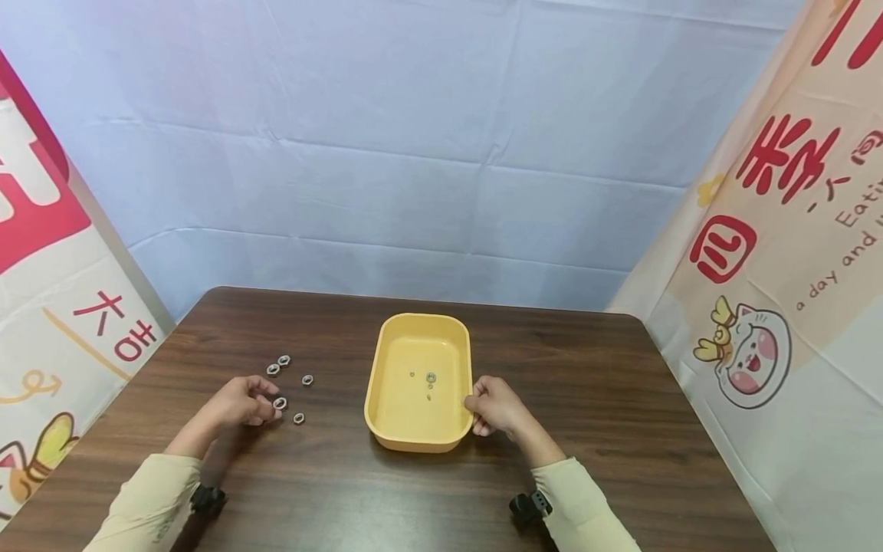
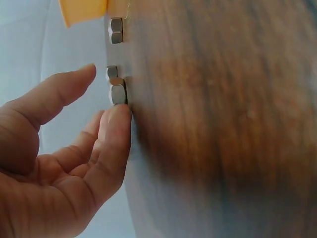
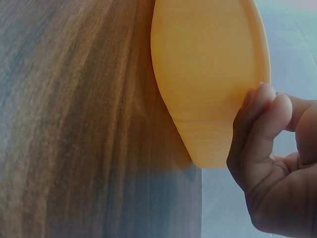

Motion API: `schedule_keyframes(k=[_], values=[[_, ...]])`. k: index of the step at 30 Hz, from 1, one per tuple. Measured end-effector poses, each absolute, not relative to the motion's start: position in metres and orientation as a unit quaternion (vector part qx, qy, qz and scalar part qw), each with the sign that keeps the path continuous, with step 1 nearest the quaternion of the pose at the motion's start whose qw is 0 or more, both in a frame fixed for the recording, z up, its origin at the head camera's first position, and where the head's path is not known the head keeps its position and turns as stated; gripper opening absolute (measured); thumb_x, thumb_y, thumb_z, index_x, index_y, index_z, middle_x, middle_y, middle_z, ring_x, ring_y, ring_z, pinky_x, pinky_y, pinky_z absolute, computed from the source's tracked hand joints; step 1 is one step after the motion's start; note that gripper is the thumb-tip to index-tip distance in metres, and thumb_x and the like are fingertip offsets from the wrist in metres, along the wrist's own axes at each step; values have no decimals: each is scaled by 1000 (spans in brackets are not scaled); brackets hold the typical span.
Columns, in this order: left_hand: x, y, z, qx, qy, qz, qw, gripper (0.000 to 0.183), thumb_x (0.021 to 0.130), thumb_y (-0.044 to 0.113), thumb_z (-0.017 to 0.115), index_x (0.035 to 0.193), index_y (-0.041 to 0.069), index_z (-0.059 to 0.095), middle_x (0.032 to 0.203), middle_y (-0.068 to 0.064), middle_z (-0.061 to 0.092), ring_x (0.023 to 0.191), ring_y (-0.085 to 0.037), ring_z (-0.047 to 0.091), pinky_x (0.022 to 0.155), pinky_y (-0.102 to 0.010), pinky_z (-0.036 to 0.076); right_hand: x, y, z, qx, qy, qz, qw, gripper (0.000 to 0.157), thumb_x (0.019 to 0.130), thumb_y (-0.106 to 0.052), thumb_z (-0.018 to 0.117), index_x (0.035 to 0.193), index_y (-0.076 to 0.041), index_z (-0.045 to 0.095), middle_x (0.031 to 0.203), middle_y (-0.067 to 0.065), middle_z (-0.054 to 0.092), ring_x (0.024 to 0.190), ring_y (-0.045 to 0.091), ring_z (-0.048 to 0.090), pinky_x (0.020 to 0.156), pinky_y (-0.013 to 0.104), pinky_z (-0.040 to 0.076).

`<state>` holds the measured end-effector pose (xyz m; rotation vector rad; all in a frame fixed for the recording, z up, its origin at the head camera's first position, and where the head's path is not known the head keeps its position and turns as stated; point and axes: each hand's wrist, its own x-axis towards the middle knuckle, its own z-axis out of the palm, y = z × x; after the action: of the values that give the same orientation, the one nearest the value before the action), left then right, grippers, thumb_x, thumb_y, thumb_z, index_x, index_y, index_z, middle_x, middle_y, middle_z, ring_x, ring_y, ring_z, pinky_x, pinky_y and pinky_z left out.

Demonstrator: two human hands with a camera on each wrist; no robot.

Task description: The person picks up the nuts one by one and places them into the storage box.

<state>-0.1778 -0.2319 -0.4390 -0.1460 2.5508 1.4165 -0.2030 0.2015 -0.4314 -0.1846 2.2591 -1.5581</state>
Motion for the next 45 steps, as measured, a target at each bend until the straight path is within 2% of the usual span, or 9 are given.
schedule_keyframes(k=[5,8,14,23,28,33,37,45], values=[[-181,-234,-441,-47,855,495,151,41,64,-3,79,100,-7,60,70,-8,59,60,-18,61,56,-32,53,-202,200,-431,-64,805,-557,194,9,86,-2,53,84,3,45,55,9,55,41,12,51,37,23,43],[-184,-234,-441,-48,856,489,160,40,62,-2,81,97,-5,61,75,-10,58,61,-19,62,57,-33,54,-202,200,-431,-65,805,-557,195,10,86,-3,53,84,3,45,55,9,55,41,12,52,38,23,43],[-182,-224,-440,-86,873,462,133,37,60,-6,80,91,-3,59,81,-15,55,54,-19,61,52,-32,53,-203,199,-431,-67,804,-557,200,11,86,-3,54,85,3,45,56,9,55,41,13,52,38,23,44],[-179,-215,-439,-89,897,419,115,27,63,-7,77,80,-2,56,65,-12,56,48,-16,59,48,-29,52,-200,199,-431,-58,807,-551,202,10,87,-3,53,85,3,45,56,11,56,41,13,52,38,23,44],[-177,-216,-436,-80,895,422,121,22,69,-4,74,78,0,54,63,-11,56,50,-17,58,48,-31,52,-200,199,-432,-57,808,-555,192,10,87,-3,53,85,3,45,56,11,55,41,13,52,38,23,44],[-176,-220,-432,-72,897,421,117,21,69,0,73,77,2,53,60,-9,57,51,-18,58,47,-32,51,-200,200,-433,-56,812,-547,196,10,87,-4,52,86,3,45,58,12,57,41,14,53,38,24,45],[-177,-223,-431,-57,895,431,96,21,69,-1,71,79,1,52,59,-9,59,52,-20,60,46,-32,51,-200,200,-431,-55,811,-548,196,10,87,-4,53,86,3,45,58,12,56,41,14,52,38,25,44],[-179,-227,-429,-38,848,520,92,24,74,-3,66,92,-3,50,69,-8,61,61,-20,62,52,-33,52,-200,200,-428,-63,805,-556,196,12,87,-4,53,86,3,44,56,10,55,41,13,52,38,24,43]])
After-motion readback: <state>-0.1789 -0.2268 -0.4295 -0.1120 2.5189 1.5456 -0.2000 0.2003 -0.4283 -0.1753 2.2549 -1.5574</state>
